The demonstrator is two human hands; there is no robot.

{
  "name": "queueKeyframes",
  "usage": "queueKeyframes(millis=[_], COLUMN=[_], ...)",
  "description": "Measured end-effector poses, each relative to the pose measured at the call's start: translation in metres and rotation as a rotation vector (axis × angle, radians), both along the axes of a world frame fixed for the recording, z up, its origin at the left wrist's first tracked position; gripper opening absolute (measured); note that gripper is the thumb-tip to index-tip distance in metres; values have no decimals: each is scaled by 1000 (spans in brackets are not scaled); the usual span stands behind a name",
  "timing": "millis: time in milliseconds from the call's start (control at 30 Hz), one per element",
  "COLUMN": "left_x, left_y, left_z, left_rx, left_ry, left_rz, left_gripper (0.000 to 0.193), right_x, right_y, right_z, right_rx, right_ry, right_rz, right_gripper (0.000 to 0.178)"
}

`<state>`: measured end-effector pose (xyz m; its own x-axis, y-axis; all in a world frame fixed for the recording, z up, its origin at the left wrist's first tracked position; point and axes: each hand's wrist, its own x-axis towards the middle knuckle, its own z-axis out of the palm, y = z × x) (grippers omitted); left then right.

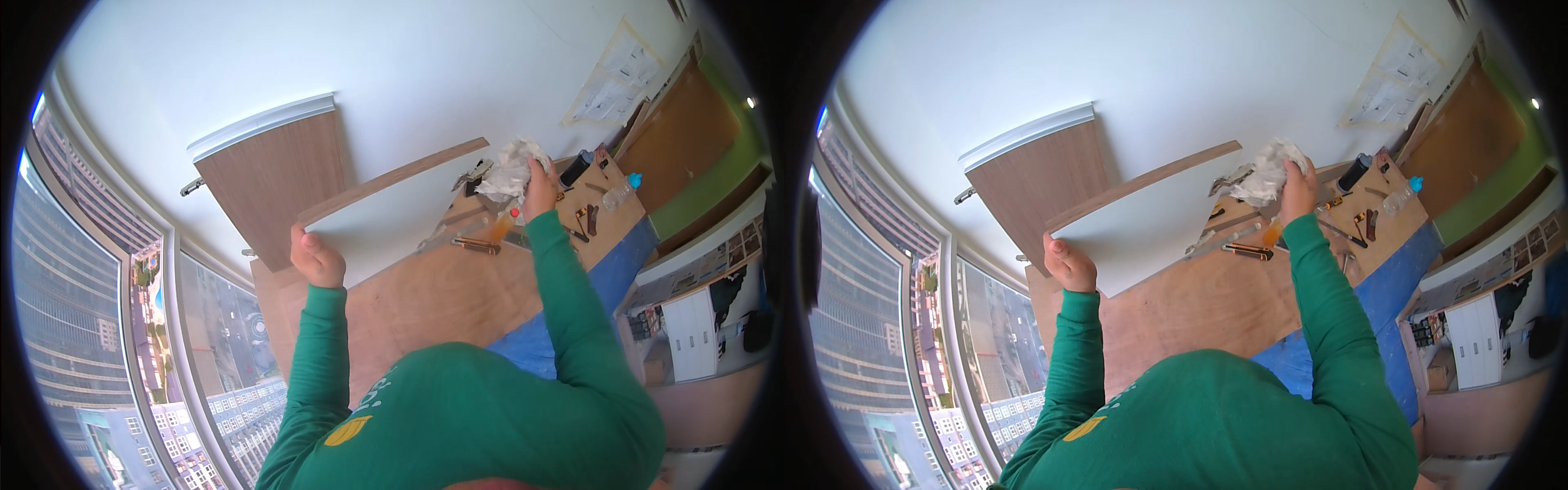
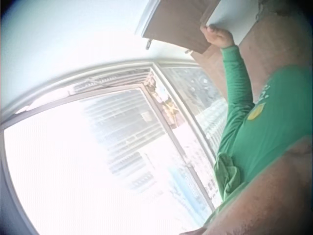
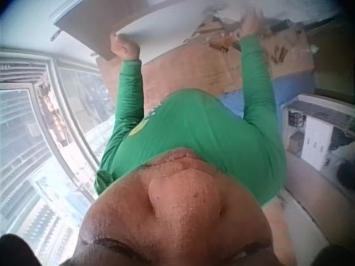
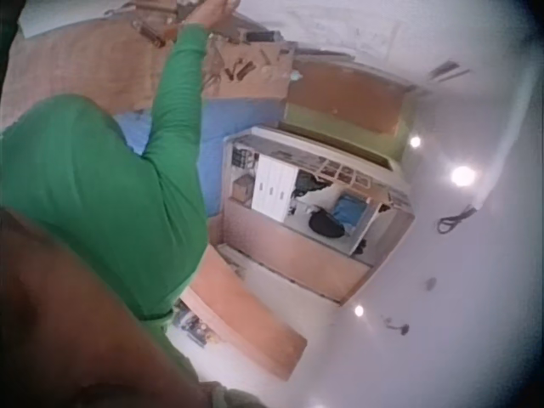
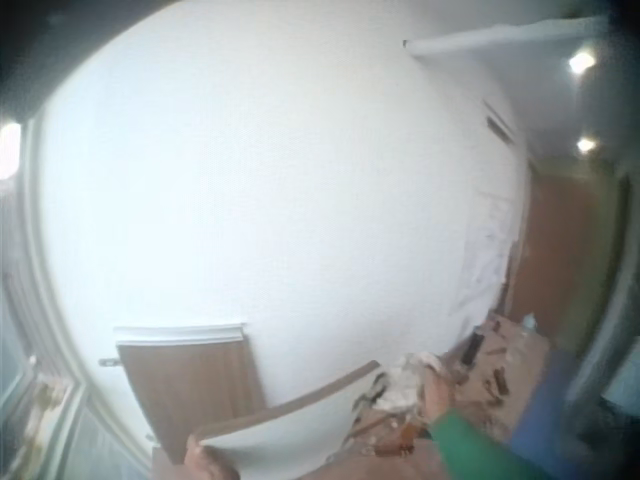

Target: The person wipes a wooden cabinet door with a cloth, then uses a chisel to trim and fit a wooden edge strip along the door's edge. The person repeatedly aligns and taps the strip into place while working on a workbench.

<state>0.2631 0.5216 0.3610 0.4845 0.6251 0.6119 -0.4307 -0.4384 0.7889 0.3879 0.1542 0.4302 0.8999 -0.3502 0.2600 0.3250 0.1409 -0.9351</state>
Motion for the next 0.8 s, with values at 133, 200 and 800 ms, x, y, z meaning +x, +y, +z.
queueKeyframes(millis=[133,200,800], left_x=[-1,-2,-3], left_y=[-2,-6,-8], left_z=[-4,-3,-3], left_rx=[14,29,20], left_ry=[-27,-40,-84], left_rz=[-34,-40,-77], left_gripper=[75,74,74], right_x=[-4,3,0], right_y=[42,55,8], right_z=[20,13,8], right_rx=[-18,-95,-430], right_ry=[9,-37,203], right_rz=[63,66,39], right_gripper=[37,36,32])
